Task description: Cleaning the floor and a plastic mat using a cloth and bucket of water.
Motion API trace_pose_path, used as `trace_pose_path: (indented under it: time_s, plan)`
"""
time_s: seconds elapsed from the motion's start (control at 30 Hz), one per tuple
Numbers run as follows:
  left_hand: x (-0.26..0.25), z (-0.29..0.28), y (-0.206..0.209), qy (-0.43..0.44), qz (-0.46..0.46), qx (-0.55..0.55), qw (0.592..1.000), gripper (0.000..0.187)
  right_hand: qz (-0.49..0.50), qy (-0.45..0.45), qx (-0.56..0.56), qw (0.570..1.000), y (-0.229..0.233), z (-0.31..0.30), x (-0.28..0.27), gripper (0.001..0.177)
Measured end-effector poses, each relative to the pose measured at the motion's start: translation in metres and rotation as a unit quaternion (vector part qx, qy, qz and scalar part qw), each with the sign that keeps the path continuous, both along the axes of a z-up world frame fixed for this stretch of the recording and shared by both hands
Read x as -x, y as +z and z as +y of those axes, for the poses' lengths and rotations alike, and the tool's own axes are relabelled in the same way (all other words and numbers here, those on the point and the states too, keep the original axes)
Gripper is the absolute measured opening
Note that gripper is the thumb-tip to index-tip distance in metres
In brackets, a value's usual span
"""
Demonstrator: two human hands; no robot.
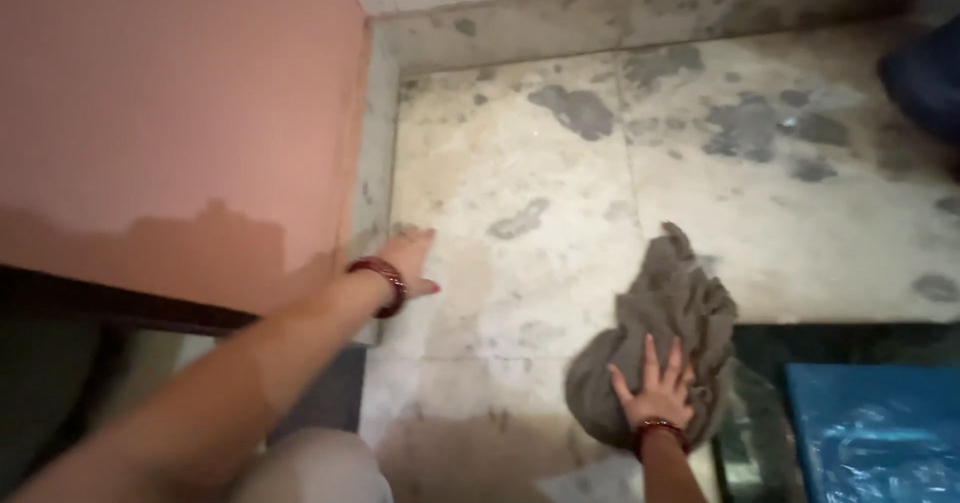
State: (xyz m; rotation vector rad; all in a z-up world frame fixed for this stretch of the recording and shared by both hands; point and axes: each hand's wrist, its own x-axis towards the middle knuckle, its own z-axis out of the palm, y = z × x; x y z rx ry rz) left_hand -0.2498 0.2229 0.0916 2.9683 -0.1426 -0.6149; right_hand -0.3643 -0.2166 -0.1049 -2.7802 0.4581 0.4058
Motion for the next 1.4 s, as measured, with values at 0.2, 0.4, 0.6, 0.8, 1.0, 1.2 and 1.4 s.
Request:
trace_pose_path:
  time_s: [0.2, 0.4, 0.6, 0.8, 1.0, 1.2, 1.4]
  plan:
    - [-0.013, -0.029, -0.042, -0.002, 0.059, -0.011, 0.998, 0.101, 0.045, 0.000, 0.053, 0.998, -0.010, -0.006, -0.004, 0.104]
    - [-0.034, -0.016, -0.082, 0.035, 0.181, -0.020, 0.983, 0.093, 0.101, -0.011, 0.035, 0.994, -0.005, 0.000, -0.003, 0.104]
    - [-0.069, -0.035, -0.134, -0.018, 0.196, -0.112, 0.974, 0.105, 0.068, -0.138, 0.072, 0.986, -0.039, 0.051, 0.058, 0.100]
    - [-0.075, -0.010, -0.101, -0.026, 0.314, -0.119, 0.942, 0.123, 0.243, -0.162, 0.046, 0.955, -0.010, 0.086, 0.067, 0.106]
    - [-0.126, -0.017, -0.096, 0.043, 0.253, -0.029, 0.966, 0.096, 0.196, -0.090, 0.087, 0.973, -0.019, 0.084, 0.012, 0.105]
    - [-0.174, -0.026, -0.107, 0.130, 0.191, 0.057, 0.971, 0.070, -0.091, -0.005, 0.138, 0.986, -0.036, 0.174, -0.065, 0.093]
    - [-0.184, 0.000, -0.109, 0.247, 0.118, 0.131, 0.953, 0.049, -0.205, 0.229, 0.074, 0.949, -0.009, 0.319, -0.098, 0.086]
